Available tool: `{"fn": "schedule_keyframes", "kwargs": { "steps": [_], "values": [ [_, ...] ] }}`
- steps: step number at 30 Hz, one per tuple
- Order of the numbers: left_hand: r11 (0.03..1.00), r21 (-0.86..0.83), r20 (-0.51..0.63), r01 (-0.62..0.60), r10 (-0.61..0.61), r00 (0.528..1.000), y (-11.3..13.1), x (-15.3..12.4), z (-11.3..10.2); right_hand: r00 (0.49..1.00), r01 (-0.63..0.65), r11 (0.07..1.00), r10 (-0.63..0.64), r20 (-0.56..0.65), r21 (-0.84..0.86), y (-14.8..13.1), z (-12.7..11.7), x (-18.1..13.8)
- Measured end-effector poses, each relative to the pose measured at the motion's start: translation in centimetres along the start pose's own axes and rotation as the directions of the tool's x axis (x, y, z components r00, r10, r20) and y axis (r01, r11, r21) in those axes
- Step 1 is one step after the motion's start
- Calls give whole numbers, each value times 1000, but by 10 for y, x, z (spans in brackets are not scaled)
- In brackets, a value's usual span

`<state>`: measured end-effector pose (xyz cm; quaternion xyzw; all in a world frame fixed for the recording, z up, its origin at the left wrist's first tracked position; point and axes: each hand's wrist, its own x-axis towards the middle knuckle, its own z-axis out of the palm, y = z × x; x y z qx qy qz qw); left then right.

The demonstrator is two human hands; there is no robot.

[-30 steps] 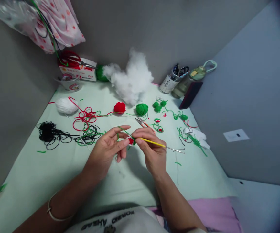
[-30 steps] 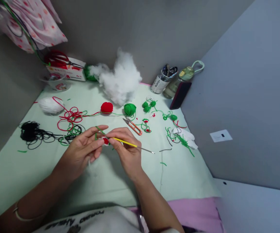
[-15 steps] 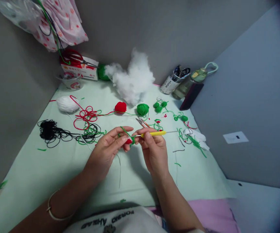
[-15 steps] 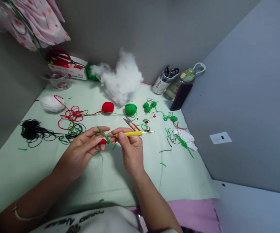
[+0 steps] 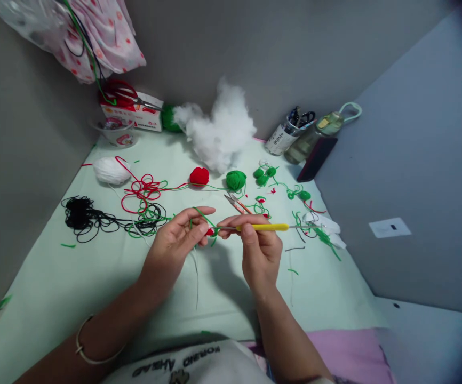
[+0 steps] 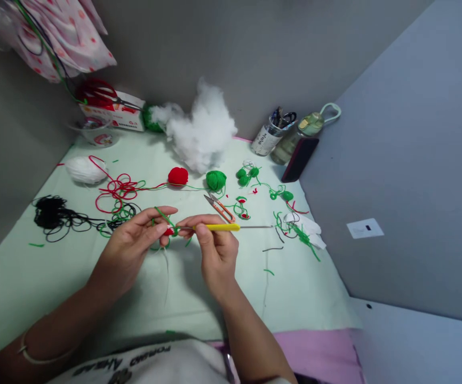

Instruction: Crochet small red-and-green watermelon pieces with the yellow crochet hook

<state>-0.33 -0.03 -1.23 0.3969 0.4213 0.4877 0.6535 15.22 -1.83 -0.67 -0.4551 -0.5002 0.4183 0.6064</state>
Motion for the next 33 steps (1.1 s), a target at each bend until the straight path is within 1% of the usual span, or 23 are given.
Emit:
{"fn": "schedule_keyframes", "kwargs": {
  "steps": [3, 4, 6, 8, 10, 12, 13, 14, 15, 16, 18, 19, 20, 21, 22, 23, 24, 26, 28, 30, 31, 32, 33],
  "values": [
    [999, 38, -5, -36, 37, 999, -1, 0, -1, 995, 95, 989, -93, 24, -114, -1, 0, -3],
    [998, 45, -1, -47, 47, 999, -1, 0, 0, 988, 156, 975, -151, 45, -156, -1, 0, -4],
    [997, 49, 0, -57, 57, 998, -1, -1, 1, 953, 301, 921, -283, 107, -247, 1, -1, -6],
    [999, 28, -19, -46, 46, 999, -1, -2, 4, 903, 427, 836, -381, 196, -344, 5, -1, -8],
    [999, -48, -39, -17, 15, 999, -1, -2, 6, 844, 536, 714, -453, 287, -451, 10, -2, -9],
    [981, -179, -3, 75, -77, 997, -2, -1, 8, 778, 625, 577, -510, 366, -526, 14, -3, -9],
    [956, -252, 37, 148, -143, 989, -3, 0, 7, 760, 644, 538, -527, 380, -544, 15, -3, -10],
    [920, -317, 86, 229, -213, 973, -3, 1, 6, 766, 637, 544, -527, 368, -546, 15, -3, -9],
    [878, -370, 127, 303, -275, 953, -3, 3, 5, 797, 600, 601, -508, 327, -529, 14, -3, -9],
    [840, -407, 157, 358, -322, 934, -3, 5, 3, 848, 528, 694, -464, 258, -489, 13, -3, -8],
    [810, -440, 176, 388, -346, 922, -1, 8, 0, 942, 334, 889, -324, 86, -313, 8, -2, -4],
    [818, -432, 175, 379, -336, 925, 0, 9, -1, 970, 241, 952, -241, 23, -190, 6, -1, -2],
    [838, -410, 172, 361, -318, 933, 2, 9, -1, 986, 168, 982, -169, -5, -80, 5, -1, 0],
    [861, -378, 165, 340, -298, 940, 4, 9, -1, 992, 123, 992, -123, -11, -9, 4, 0, 3],
    [885, -342, 154, 318, -281, 947, 5, 8, 0, 995, 103, 995, -103, -1, 13, 4, 2, 4],
    [905, -307, 135, 295, -265, 955, 6, 7, 2, 994, 111, 994, -111, 13, -4, 5, 3, 5],
    [923, -276, 107, 267, -246, 963, 6, 6, 4, 990, 141, 989, -140, 23, -51, 6, 4, 5],
    [950, -237, 38, 203, -200, 979, 5, 4, 7, 970, 244, 952, -240, 45, -183, 9, 6, 3],
    [956, -242, -2, 168, -174, 985, 1, 3, 8, 927, 373, 866, -358, 106, -333, 13, 7, -1],
    [928, -302, 36, 219, -219, 975, -3, 3, 8, 875, 481, 750, -440, 200, -455, 14, 5, -4],
    [900, -343, 79, 271, -259, 963, -4, 4, 8, 862, 504, 720, -457, 220, -478, 14, 3, -4],
    [866, -385, 119, 318, -295, 948, -5, 5, 7, 867, 494, 729, -453, 206, -474, 13, 1, -4],
    [835, -423, 147, 352, -320, 936, -5, 7, 6, 890, 451, 776, -427, 158, -442, 12, -1, -2]
  ]
}}
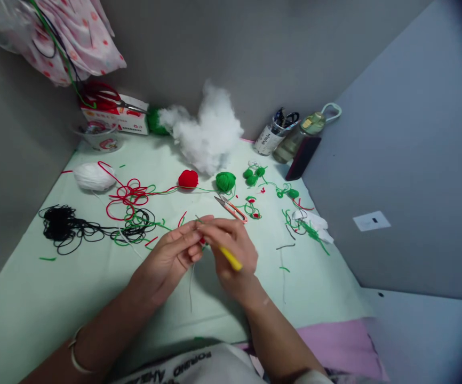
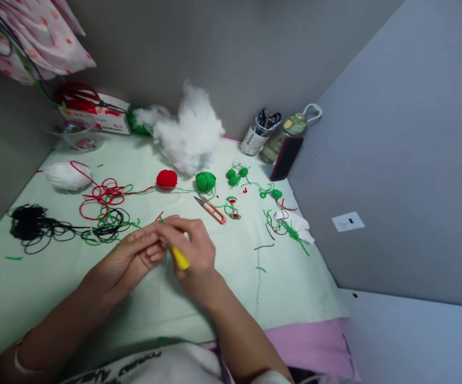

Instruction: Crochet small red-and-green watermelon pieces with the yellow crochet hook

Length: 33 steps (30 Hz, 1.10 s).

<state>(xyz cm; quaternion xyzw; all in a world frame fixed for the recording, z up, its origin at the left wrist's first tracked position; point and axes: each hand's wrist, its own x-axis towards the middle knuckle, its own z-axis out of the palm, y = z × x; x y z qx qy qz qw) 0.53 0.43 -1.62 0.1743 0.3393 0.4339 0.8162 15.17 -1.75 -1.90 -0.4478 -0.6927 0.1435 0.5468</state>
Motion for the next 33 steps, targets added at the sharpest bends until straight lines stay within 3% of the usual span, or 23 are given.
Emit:
{"fn": "schedule_keyframes", "kwargs": {
  "steps": [2, 4, 8, 10, 14, 17, 20, 25, 29, 33],
  "values": [
    [999, -52, 2, 15, -15, 1000, 2, 2, -1, 981, -170, 968, 183, -57, 182, 1, -4, 4],
    [999, -28, -16, -34, 34, 999, 4, 2, -1, 944, -293, 879, 329, -34, 376, 2, -5, 8],
    [983, 134, -8, -128, 131, 991, 4, -2, 4, 928, -353, 809, 368, 63, 471, 3, -1, 8],
    [973, 185, -5, -135, 138, 990, 4, -4, 6, 909, -389, 779, 412, 67, 492, 4, 1, 7],
    [968, 215, -2, -133, 136, 991, 6, -6, 6, 843, -482, 615, 520, 137, 624, 7, 0, 8],
    [960, 246, -2, -133, 137, 991, 7, -6, 5, 831, -493, 565, 531, 167, 661, 7, -2, 10],
    [946, 289, -13, -147, 157, 987, 6, -6, 3, 855, -466, 612, 497, 148, 639, 4, -3, 9],
    [909, 364, -29, -202, 228, 973, 2, -5, -1, 932, -343, 829, 358, 52, 442, -2, -4, 4],
    [860, 411, -23, -303, 342, 939, -1, -5, -2, 993, -116, 971, 117, 5, 207, -4, -3, -1],
    [845, 404, -23, -349, 391, 920, -4, -6, 1, 993, 112, 992, -109, 44, -57, -5, -2, -4]
  ]
}}
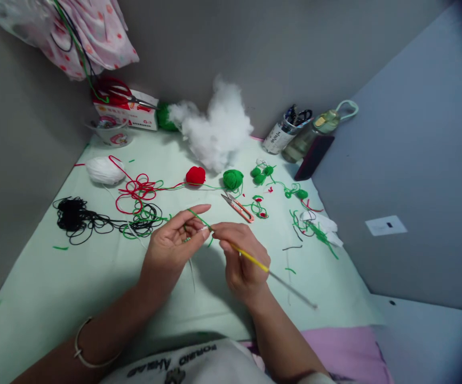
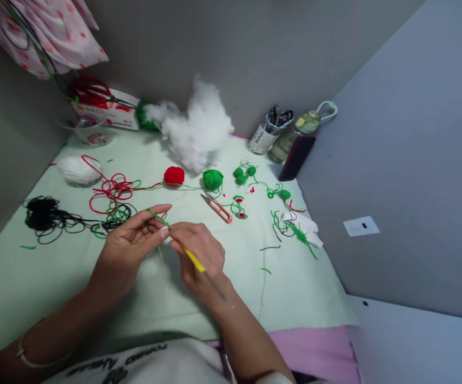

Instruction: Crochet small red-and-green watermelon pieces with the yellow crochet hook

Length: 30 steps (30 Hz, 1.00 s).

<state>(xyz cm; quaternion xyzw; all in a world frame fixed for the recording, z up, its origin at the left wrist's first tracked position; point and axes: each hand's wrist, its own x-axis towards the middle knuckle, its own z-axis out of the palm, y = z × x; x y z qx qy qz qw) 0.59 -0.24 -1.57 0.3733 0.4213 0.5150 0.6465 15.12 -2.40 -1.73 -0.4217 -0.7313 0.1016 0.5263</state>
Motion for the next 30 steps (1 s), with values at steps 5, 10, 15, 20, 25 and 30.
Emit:
{"fn": "schedule_keyframes", "kwargs": {
  "steps": [5, 10, 15, 20, 25, 30],
  "values": [
    [910, -268, 152, 316, -284, 947, 2, 4, -1, 998, 1, 995, 4, 56, -102, 1, -2, 2],
    [874, -329, 170, 358, -318, 933, 7, 9, -3, 916, -336, 842, 396, -59, 423, 6, -3, 10],
    [968, -143, 103, 207, -194, 976, 8, 6, 1, 962, -255, 921, 272, -17, 296, 7, 1, 10],
    [951, -197, 98, 238, -223, 970, 2, 7, 3, 998, -41, 999, 42, 39, -29, 11, 2, -4],
    [834, -361, 210, 417, -363, 908, 2, 9, -3, 980, -186, 968, 196, -44, 170, 11, -2, -1],
    [876, -324, 174, 358, -317, 932, 6, 9, -5, 847, -428, 684, 531, -1, 590, 9, -1, 9]
  ]
}}
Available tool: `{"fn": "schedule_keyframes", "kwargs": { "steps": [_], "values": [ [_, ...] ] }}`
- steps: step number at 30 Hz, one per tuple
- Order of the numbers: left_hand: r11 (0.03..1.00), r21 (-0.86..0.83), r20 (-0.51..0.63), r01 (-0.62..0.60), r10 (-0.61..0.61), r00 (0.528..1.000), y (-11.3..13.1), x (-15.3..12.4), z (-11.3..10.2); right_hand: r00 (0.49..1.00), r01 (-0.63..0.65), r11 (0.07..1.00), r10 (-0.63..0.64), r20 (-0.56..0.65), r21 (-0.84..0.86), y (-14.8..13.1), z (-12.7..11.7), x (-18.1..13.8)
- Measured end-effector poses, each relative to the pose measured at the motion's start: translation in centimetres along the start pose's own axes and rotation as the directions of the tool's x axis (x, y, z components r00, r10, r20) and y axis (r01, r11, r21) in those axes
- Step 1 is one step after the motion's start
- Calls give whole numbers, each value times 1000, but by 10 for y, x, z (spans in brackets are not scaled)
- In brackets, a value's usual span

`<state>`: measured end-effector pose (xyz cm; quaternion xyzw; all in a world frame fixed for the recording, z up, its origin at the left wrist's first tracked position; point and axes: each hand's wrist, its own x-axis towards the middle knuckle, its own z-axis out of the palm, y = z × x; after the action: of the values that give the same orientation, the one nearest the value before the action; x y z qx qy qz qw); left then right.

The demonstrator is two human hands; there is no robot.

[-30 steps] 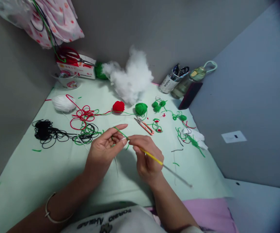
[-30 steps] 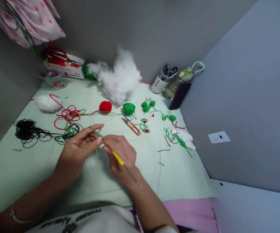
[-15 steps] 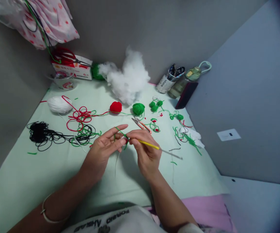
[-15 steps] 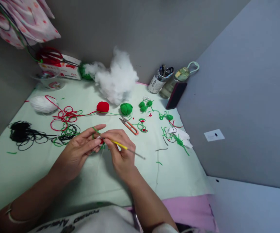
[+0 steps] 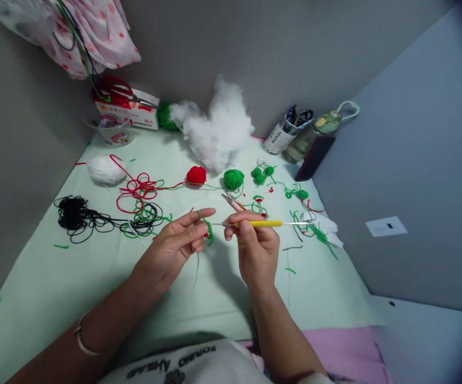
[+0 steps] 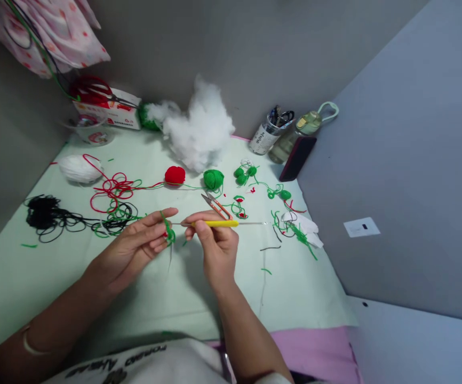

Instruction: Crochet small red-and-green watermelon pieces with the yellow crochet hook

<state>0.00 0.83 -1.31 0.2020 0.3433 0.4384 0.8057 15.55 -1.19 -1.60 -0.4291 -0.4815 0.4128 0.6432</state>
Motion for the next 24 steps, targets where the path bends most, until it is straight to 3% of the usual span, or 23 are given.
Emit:
{"fn": "schedule_keyframes", "kwargs": {
  "steps": [6, 11, 16, 20, 24],
  "values": [
    [966, 220, -38, -134, 146, 989, -1, -3, 9, 998, -42, 997, 45, 40, -71, 3, 5, -1],
    [966, 220, -65, -138, 155, 986, 0, -4, 9, 986, -167, 983, 165, 23, 75, 5, 3, 1],
    [968, 221, -63, -119, 135, 989, 1, -6, 8, 979, -205, 967, 200, 44, 155, 2, 2, 5],
    [955, 265, -78, -130, 156, 985, 2, -6, 7, 989, -141, 986, 137, 50, 89, -1, 2, 2],
    [927, 326, -77, -188, 224, 971, 0, -6, 3, 998, 29, 996, -25, 50, -88, -3, 2, -4]
  ]
}}
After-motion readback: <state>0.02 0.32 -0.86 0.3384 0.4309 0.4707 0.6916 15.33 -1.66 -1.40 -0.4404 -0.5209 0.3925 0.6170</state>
